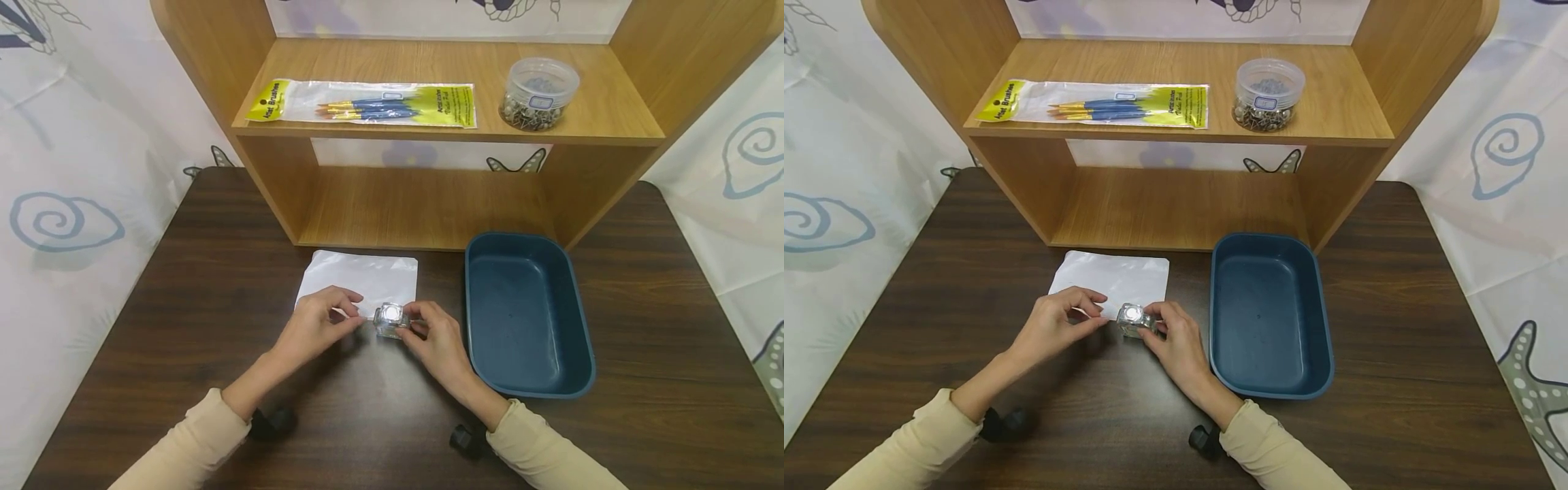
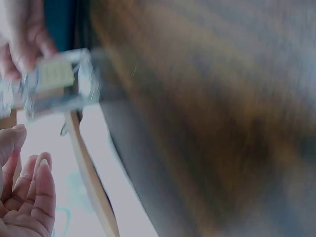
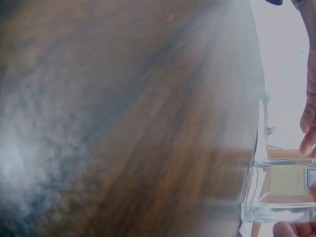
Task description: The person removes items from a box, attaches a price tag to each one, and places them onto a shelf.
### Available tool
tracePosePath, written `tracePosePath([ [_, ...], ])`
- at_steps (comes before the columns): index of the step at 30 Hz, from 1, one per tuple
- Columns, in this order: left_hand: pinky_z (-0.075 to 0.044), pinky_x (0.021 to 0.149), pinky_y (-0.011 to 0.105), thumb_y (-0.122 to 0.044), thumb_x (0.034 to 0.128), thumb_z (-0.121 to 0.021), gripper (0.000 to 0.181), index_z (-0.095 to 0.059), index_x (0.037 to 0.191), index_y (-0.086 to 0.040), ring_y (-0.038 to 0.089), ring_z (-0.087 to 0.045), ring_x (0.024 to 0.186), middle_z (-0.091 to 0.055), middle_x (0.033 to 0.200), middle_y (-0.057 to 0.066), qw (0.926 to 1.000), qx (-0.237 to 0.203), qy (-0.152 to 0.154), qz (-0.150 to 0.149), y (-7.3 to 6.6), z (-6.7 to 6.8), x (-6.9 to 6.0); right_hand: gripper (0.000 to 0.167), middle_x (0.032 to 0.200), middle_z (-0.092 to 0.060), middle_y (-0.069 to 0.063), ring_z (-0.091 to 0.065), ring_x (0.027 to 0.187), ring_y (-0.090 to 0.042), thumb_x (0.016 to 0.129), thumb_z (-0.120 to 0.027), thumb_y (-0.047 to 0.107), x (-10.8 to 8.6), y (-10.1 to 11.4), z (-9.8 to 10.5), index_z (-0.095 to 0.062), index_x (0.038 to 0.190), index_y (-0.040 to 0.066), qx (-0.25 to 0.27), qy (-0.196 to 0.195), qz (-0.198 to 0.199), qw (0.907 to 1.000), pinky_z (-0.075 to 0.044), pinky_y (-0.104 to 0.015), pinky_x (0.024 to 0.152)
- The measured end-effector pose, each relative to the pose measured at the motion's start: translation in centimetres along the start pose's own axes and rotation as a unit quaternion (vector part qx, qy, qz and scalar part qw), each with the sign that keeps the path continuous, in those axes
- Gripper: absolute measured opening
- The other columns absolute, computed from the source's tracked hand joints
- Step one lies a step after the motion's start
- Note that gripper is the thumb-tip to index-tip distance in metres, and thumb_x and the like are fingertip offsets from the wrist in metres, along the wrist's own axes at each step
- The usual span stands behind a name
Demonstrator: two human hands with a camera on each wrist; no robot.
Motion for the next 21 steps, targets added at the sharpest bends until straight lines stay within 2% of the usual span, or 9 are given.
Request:
tracePosePath([
  [3, -0.055, 0.063, 0.022, -0.001, 0.0724, -0.078, 0.015, -0.065, 0.074, -0.006, 0.015, -0.068, 0.075, -0.071, 0.093, 0.011, 0.9991, -0.008, -0.037, 0.02, 0.8, 2.0, 0.5, 0.028, 0.096, -0.063, -0.013, -0.064, 0.093, -0.025, 0.072, -0.077, -0.003, -0.1, 0.1, 0.1, -0.063, 0.095, -0.001, -0.001, -0.001, 0.004, 1.0, -0.054, -0.024, 0.076],
  [7, -0.051, 0.063, 0.014, -0.003, 0.0758, -0.076, 0.014, -0.067, 0.086, -0.003, 0.003, -0.065, 0.075, -0.071, 0.092, 0.01, 0.9915, -0.008, -0.118, 0.054, 2.1, 5.6, 1.3, 0.028, 0.096, -0.062, -0.014, -0.064, 0.094, -0.026, 0.072, -0.077, -0.004, -0.1, 0.2, 0.1, -0.062, 0.096, -0.002, 0.001, -0.001, 0.007, 1.0, -0.054, -0.023, 0.076],
  [10, -0.047, 0.063, 0.007, -0.004, 0.0783, -0.074, 0.021, -0.065, 0.097, 0.001, -0.006, -0.06, 0.076, -0.07, 0.093, 0.013, 0.9794, -0.021, -0.184, 0.08, 3.2, 8.5, 1.8, 0.028, 0.096, -0.062, -0.014, -0.064, 0.094, -0.026, 0.072, -0.076, -0.005, -0.2, 0.2, 0.1, -0.062, 0.096, -0.002, 0.001, -0.001, 0.002, 1.0, -0.054, -0.024, 0.076],
  [13, -0.045, 0.064, 0.006, -0.005, 0.0793, -0.074, 0.029, -0.062, 0.105, 0.002, -0.009, -0.058, 0.077, -0.068, 0.098, 0.014, 0.9654, -0.03, -0.237, 0.103, 4.4, 11.0, 2.5, 0.026, 0.096, -0.062, -0.013, -0.064, 0.093, -0.024, 0.073, -0.076, -0.005, -0.4, 0.1, 0.0, -0.062, 0.096, -0.001, 0.003, 0.001, -0.01, 0.9999, -0.054, -0.025, 0.075],
  [17, -0.046, 0.069, 0.007, -0.007, 0.0808, -0.072, 0.038, -0.058, 0.115, 0.0, -0.005, -0.058, 0.082, -0.065, 0.106, 0.011, 0.9484, -0.021, -0.281, 0.144, 6.0, 13.5, 3.4, 0.025, 0.095, -0.062, -0.012, -0.064, 0.092, -0.024, 0.073, -0.075, -0.005, -0.6, 0.3, -0.1, -0.063, 0.095, -0.001, 0.015, 0.008, -0.027, 0.9995, -0.055, -0.025, 0.074],
  [21, -0.049, 0.077, 0.012, -0.008, 0.0808, -0.072, 0.041, -0.055, 0.118, -0.004, 0.004, -0.058, 0.09, -0.06, 0.107, 0.003, 0.9342, -0.026, -0.31, 0.174, 7.1, 15.1, 4.1, 0.025, 0.094, -0.063, -0.013, -0.064, 0.092, -0.025, 0.073, -0.075, -0.006, -0.6, 0.6, -0.1, -0.063, 0.094, 0.0, 0.032, 0.015, -0.035, 0.9988, -0.055, -0.025, 0.074],
])
Point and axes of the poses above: each hand's wrist, its own x-axis towards the middle knuckle, its own z-axis out of the back of the hand, y = z × x, the point moved 10 cm from there along x, towards the middle knuckle
